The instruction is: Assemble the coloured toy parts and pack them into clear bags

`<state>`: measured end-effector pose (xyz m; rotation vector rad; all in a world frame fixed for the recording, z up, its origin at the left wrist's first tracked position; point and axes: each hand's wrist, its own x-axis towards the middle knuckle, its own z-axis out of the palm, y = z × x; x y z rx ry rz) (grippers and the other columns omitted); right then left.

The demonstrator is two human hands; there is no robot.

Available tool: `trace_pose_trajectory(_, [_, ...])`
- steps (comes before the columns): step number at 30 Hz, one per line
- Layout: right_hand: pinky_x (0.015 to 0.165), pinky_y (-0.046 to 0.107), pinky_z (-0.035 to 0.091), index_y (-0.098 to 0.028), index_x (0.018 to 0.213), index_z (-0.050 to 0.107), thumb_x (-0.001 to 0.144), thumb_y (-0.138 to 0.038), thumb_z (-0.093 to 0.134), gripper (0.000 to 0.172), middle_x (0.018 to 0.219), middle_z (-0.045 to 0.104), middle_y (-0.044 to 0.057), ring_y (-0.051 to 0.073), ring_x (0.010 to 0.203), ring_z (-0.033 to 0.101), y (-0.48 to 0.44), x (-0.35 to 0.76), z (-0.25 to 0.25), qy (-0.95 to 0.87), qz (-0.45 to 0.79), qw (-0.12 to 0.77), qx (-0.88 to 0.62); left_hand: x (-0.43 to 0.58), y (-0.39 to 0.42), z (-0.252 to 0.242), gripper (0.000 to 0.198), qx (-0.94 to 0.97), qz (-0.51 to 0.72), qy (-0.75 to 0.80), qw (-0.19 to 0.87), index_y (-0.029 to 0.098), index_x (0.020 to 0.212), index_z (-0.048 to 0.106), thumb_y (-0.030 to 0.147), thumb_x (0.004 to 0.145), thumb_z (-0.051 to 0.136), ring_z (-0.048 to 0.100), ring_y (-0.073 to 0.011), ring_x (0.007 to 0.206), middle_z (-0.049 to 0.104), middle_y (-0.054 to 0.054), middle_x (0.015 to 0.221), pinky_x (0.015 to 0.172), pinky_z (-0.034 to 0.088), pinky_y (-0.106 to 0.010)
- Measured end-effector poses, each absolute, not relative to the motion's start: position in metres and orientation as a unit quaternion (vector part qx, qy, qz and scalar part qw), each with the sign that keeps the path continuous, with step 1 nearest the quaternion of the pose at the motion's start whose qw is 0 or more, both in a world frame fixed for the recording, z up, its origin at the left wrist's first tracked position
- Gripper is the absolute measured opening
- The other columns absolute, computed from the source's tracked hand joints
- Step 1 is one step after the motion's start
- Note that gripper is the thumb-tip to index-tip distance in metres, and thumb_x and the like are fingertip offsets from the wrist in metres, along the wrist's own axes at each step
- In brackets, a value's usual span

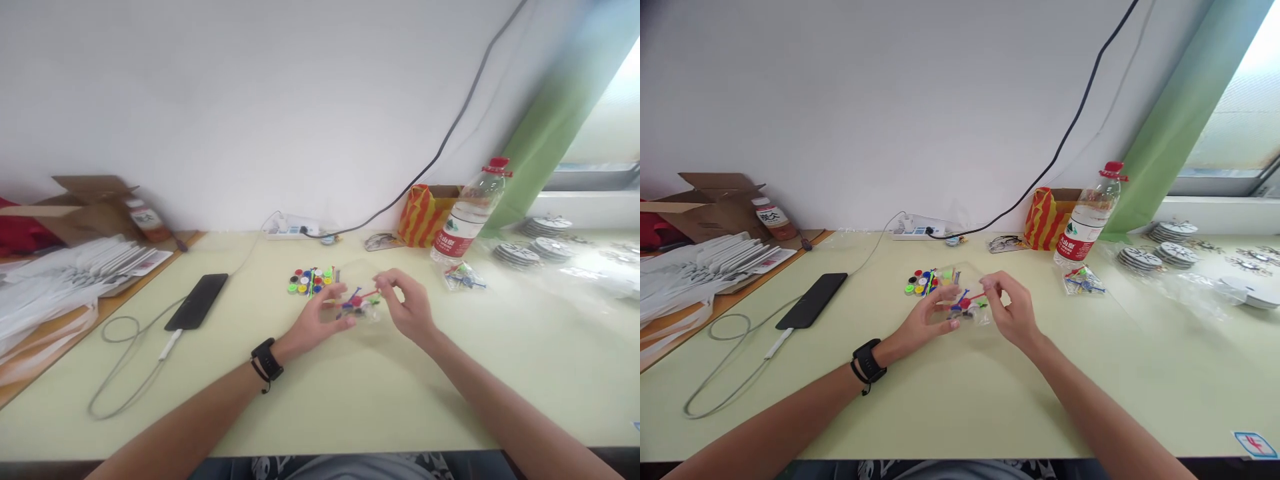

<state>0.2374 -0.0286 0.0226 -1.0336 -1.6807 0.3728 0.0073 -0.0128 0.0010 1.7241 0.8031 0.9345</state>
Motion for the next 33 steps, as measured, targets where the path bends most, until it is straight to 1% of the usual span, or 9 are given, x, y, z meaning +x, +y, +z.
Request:
trace_pose_trajectory(6, [0.066, 0.030, 0.053, -0.021, 0.091, 0.065, 0.102, -0.041, 0.052, 0.026, 0.079, 0.067, 0.005, 0.017, 0.069, 0.062, -0.029, 0.237, 0.021, -0.696, 0.201, 0.560, -0.402, 0.007, -0.013, 0.001, 0.076, 0.727, 0.362, 0.332, 0.480, 0.028, 0.143, 0.056, 0.040, 0.074, 0.087, 0.053, -0.0319, 0.134, 0.055, -0.012, 0.148, 0.110, 0.045, -0.047])
trace_pose_trajectory(8, [0.065, 0.029, 0.053, -0.020, 0.094, 0.065, 0.102, -0.040, 0.052, 0.025, 0.080, 0.066, 0.004, 0.017, 0.071, 0.063, -0.029, 0.237, 0.020, -0.675, 0.220, 0.581, -0.398, 0.008, -0.014, 0.003, 0.066, 0.738, 0.349, 0.327, 0.475, 0.025, 0.136, 0.063, 0.041, 0.076, 0.086, 0.059, -0.0307, 0.125, 0.063, -0.012, 0.138, 0.106, 0.048, -0.045])
trace_pose_trajectory(11, [0.067, 0.030, 0.052, -0.020, 0.092, 0.066, 0.101, -0.040, 0.054, 0.025, 0.081, 0.067, 0.005, 0.017, 0.070, 0.062, -0.028, 0.235, 0.018, -0.702, 0.248, 0.539, -0.393, 0.011, -0.017, 0.009, 0.043, 0.752, 0.328, 0.319, 0.474, 0.018, 0.118, 0.073, 0.042, 0.083, 0.079, 0.066, -0.0273, 0.106, 0.073, -0.011, 0.115, 0.094, 0.052, -0.040])
trace_pose_trajectory(15, [0.070, 0.031, 0.053, -0.020, 0.101, 0.067, 0.100, -0.044, 0.056, 0.027, 0.088, 0.068, 0.006, 0.018, 0.075, 0.063, -0.026, 0.240, 0.020, -0.697, 0.262, 0.529, -0.407, 0.013, -0.019, 0.010, 0.036, 0.734, 0.335, 0.325, 0.495, 0.017, 0.112, 0.075, 0.041, 0.085, 0.077, 0.067, -0.0243, 0.097, 0.075, -0.010, 0.108, 0.085, 0.053, -0.035])
trace_pose_trajectory(18, [0.072, 0.031, 0.053, -0.021, 0.114, 0.064, 0.099, -0.049, 0.055, 0.032, 0.099, 0.068, 0.007, 0.018, 0.081, 0.064, -0.023, 0.246, 0.023, -0.707, 0.322, 0.479, -0.409, 0.012, -0.015, 0.005, 0.031, 0.689, 0.415, 0.326, 0.496, 0.017, 0.106, 0.075, 0.040, 0.085, 0.077, 0.067, -0.0243, 0.098, 0.075, -0.010, 0.105, 0.084, 0.053, -0.033])
trace_pose_trajectory(21, [0.070, 0.030, 0.051, -0.019, 0.098, 0.067, 0.098, -0.051, 0.057, 0.034, 0.089, 0.067, 0.005, 0.017, 0.076, 0.062, -0.020, 0.249, 0.022, -0.736, 0.399, 0.384, -0.388, 0.011, -0.008, 0.001, 0.030, 0.640, 0.483, 0.304, 0.514, 0.018, 0.105, 0.075, 0.038, 0.084, 0.079, 0.065, -0.0251, 0.105, 0.074, -0.009, 0.107, 0.086, 0.053, -0.032])
trace_pose_trajectory(24, [0.065, 0.029, 0.047, -0.018, 0.079, 0.063, 0.098, -0.052, 0.056, 0.040, 0.074, 0.062, 0.003, 0.015, 0.067, 0.057, -0.019, 0.247, 0.019, -0.740, 0.430, 0.348, -0.382, 0.010, -0.004, 0.000, 0.035, 0.615, 0.482, 0.308, 0.542, 0.018, 0.108, 0.073, 0.036, 0.080, 0.082, 0.065, -0.0248, 0.108, 0.072, -0.009, 0.114, 0.086, 0.053, -0.031])
trace_pose_trajectory(28, [0.065, 0.028, 0.046, -0.019, 0.078, 0.059, 0.100, -0.051, 0.052, 0.039, 0.074, 0.061, 0.002, 0.015, 0.068, 0.056, -0.020, 0.244, 0.016, -0.734, 0.443, 0.350, -0.378, 0.010, -0.005, 0.002, 0.039, 0.611, 0.442, 0.299, 0.584, 0.017, 0.109, 0.071, 0.035, 0.077, 0.085, 0.065, -0.0220, 0.103, 0.072, -0.009, 0.110, 0.086, 0.052, -0.030])
trace_pose_trajectory(33, [0.063, 0.028, 0.044, -0.020, 0.076, 0.055, 0.101, -0.050, 0.049, 0.040, 0.071, 0.057, 0.000, 0.014, 0.065, 0.052, -0.019, 0.245, 0.015, -0.757, 0.390, 0.338, -0.402, 0.009, -0.002, 0.001, 0.030, 0.564, 0.462, 0.343, 0.593, 0.017, 0.095, 0.074, 0.041, 0.078, 0.083, 0.069, -0.0182, 0.088, 0.075, -0.006, 0.097, 0.082, 0.053, -0.029])
